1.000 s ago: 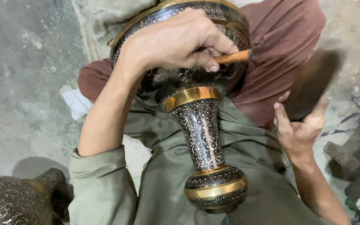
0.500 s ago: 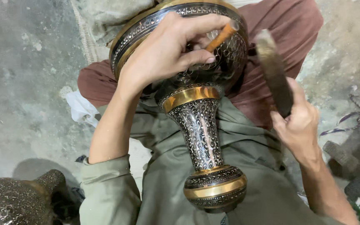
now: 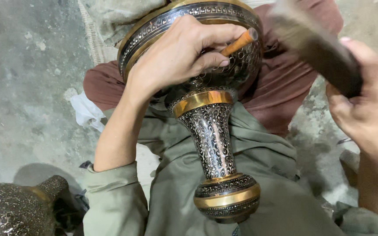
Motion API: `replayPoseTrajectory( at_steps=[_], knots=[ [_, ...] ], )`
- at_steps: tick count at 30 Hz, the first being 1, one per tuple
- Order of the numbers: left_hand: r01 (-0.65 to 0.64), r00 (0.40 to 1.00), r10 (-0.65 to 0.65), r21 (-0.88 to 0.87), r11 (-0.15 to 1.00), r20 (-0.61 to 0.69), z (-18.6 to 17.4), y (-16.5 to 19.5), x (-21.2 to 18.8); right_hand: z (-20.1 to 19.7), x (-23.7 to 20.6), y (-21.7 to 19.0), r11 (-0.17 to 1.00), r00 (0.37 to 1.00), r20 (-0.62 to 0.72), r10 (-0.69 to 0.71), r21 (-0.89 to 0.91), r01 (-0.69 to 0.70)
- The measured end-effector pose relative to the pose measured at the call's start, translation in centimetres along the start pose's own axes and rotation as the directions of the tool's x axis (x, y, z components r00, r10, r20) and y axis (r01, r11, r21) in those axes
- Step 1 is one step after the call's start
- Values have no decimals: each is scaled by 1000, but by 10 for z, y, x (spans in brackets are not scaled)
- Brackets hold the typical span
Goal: The person sits on the floor with an ornate brass vessel held between their legs, positions a metal punch against its decorated surface, and strikes the punch with a wooden mallet, repeatedly repositioning the punch around the bowl and stem to work the metal surface.
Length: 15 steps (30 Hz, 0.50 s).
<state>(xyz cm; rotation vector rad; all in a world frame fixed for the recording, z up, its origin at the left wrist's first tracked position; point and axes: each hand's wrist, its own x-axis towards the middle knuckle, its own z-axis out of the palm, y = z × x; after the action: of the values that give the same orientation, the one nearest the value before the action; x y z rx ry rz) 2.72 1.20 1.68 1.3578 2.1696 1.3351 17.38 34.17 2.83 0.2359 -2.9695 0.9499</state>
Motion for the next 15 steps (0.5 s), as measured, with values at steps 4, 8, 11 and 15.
replayPoseTrajectory(
  at_steps=[4,8,11,15],
  knots=[
    [41,994,-33,77,996,-104,9,4,-8,-10,11,-16,999,999,42,-21,-39,22],
    [156,962,-134,76,985,-239,18,11,-24,-16,22,-23,996,994,89,-56,-57,61],
    [216,914,-193,26,976,-358,30,14,-30,-19,29,-29,992,986,146,-74,-92,88],
    [242,850,-234,-44,969,-473,48,15,-35,-16,38,-36,998,985,174,15,-61,-5]
  ],
)
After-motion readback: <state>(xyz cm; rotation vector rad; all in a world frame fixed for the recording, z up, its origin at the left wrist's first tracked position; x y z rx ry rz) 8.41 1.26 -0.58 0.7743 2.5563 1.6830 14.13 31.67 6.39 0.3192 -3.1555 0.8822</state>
